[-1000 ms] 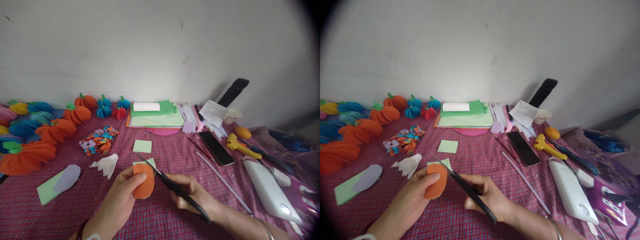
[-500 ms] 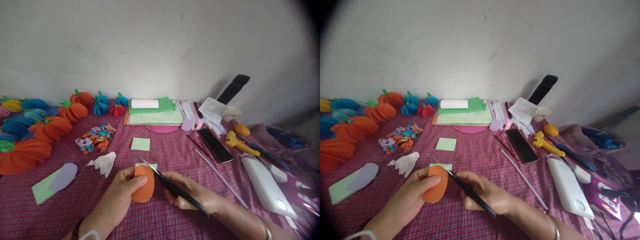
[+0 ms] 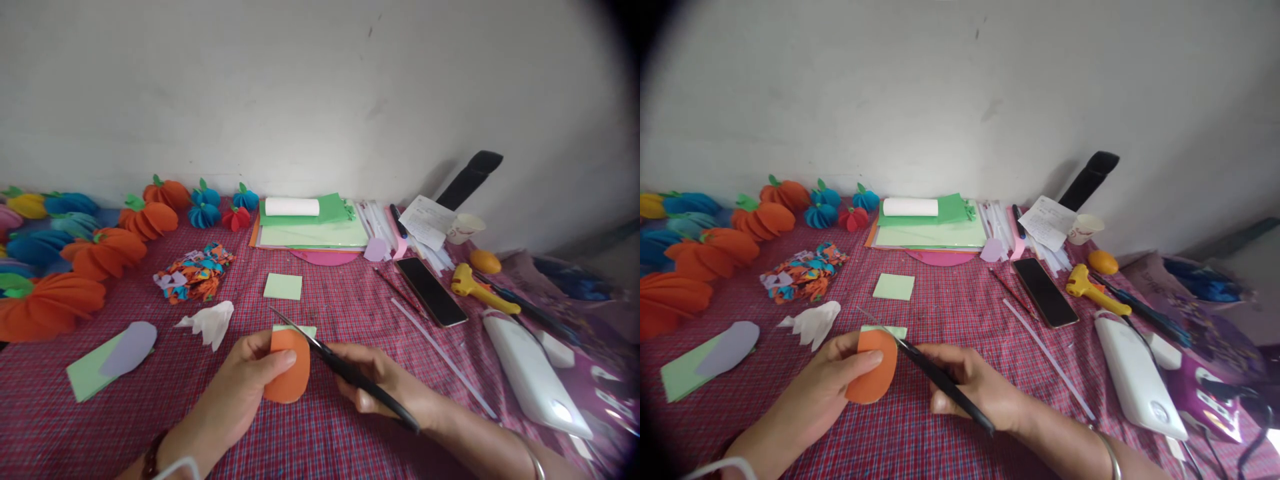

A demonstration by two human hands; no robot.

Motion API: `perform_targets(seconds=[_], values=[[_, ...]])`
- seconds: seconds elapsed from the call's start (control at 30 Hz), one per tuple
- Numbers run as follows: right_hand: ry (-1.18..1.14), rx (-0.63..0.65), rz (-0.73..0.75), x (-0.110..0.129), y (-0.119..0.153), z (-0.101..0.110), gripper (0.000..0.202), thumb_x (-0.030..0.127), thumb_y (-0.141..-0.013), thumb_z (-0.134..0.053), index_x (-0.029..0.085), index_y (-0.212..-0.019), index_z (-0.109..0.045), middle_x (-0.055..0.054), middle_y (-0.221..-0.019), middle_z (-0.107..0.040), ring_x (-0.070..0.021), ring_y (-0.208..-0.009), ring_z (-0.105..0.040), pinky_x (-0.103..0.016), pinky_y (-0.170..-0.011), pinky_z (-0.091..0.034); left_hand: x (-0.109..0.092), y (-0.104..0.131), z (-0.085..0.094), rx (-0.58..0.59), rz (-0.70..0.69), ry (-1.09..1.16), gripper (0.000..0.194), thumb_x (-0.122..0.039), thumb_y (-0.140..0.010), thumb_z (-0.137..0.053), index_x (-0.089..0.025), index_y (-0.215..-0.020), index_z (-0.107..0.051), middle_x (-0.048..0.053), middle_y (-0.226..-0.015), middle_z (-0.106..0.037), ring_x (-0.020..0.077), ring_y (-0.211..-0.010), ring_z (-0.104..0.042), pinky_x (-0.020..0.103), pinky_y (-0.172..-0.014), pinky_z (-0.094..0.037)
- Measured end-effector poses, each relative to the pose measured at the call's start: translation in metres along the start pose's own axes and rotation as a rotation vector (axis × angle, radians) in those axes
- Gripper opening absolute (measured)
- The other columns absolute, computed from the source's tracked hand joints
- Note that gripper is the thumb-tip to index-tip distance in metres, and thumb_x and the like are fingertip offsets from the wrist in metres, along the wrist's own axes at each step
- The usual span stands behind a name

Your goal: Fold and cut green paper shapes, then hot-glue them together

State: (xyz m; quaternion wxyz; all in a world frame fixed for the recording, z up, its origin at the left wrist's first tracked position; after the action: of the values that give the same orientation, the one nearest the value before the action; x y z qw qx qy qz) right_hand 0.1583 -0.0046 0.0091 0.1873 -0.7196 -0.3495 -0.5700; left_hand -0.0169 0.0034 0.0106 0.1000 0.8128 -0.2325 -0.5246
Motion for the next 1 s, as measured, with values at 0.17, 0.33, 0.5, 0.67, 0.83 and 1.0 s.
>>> perform_targets(seconds=[0.17, 0.33, 0.5, 0.67, 0.83, 1.0], values=[[0.020, 0.004, 0.004, 0.003, 0.001, 0.003, 0.070, 0.049, -0.072, -0.073, 0.017, -0.130, -0.052, 0.004, -0.069, -0.040, -0.0066, -0.058, -0.025, -0.019, -0.050, -0.023, 0.001, 0.000, 0.001, 0.019, -0.002, -0.013, 0.019, -0.033, -0.062, -0.078, -0.017, -0.072, -0.072, 0.000, -0.061, -0.062, 0.0092, -0.055, -0.050, 0.022, -0.056, -0.041], [0.020, -0.006, -0.010, 0.011, 0.001, 0.004, 0.065, 0.042, -0.071, -0.076, 0.018, -0.128, -0.056, 0.004, -0.066, -0.043, -0.0063, -0.056, -0.028, -0.018, -0.050, -0.026, 0.002, -0.002, 0.002, 0.038, 0.013, -0.021, 0.020, -0.033, -0.062, -0.078, -0.017, -0.073, -0.072, -0.001, -0.061, -0.061, 0.0090, -0.055, -0.049, 0.022, -0.056, -0.040], [0.045, 0.003, -0.043, 0.017, 0.002, 0.005, 0.063, 0.042, -0.071, -0.076, 0.017, -0.125, -0.058, 0.003, -0.068, -0.046, -0.0063, -0.056, -0.031, -0.019, -0.051, -0.028, 0.002, -0.002, 0.005, 0.075, 0.022, -0.059, 0.019, -0.032, -0.064, -0.076, -0.016, -0.074, -0.071, 0.000, -0.061, -0.060, 0.0092, -0.055, -0.048, 0.022, -0.055, -0.039], [0.033, 0.023, -0.095, 0.011, 0.003, 0.010, 0.064, 0.047, -0.068, -0.076, 0.015, -0.121, -0.060, 0.004, -0.065, -0.046, -0.0054, -0.055, -0.033, -0.018, -0.047, -0.026, 0.001, -0.001, 0.009, 0.114, 0.056, -0.093, 0.016, -0.029, -0.064, -0.075, -0.016, -0.072, -0.069, -0.001, -0.059, -0.059, 0.0092, -0.052, -0.048, 0.021, -0.051, -0.037], [-0.084, 0.089, -0.225, -0.007, 0.004, 0.013, 0.078, 0.050, -0.066, -0.077, 0.013, -0.128, -0.047, 0.002, -0.067, -0.054, -0.0045, -0.050, -0.043, -0.016, -0.044, -0.029, -0.002, -0.004, 0.010, 0.143, 0.066, -0.144, 0.013, -0.027, -0.065, -0.071, -0.017, -0.071, -0.067, -0.002, -0.059, -0.057, 0.0094, -0.052, -0.047, 0.022, -0.050, -0.035], [-0.104, 0.140, -0.183, -0.001, 0.002, 0.009, 0.076, 0.046, -0.069, -0.077, 0.011, -0.128, -0.043, 0.002, -0.071, -0.051, -0.0058, -0.061, -0.045, -0.018, -0.054, -0.034, 0.003, -0.006, 0.009, 0.173, 0.060, -0.168, 0.012, -0.027, -0.067, -0.070, -0.016, -0.071, -0.065, -0.003, -0.060, -0.055, 0.0084, -0.053, -0.045, 0.021, -0.052, -0.034]])
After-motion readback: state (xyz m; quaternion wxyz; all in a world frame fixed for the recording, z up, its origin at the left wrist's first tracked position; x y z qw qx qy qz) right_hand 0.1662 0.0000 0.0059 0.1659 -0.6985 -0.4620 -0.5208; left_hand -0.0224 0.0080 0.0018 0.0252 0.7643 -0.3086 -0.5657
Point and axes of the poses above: each hand's wrist, its own y-axis away from the middle knuckle, its own z-axis out of the back of the hand, x = y × z, the point moved 5 cm from there along -y, towards the middle knuckle
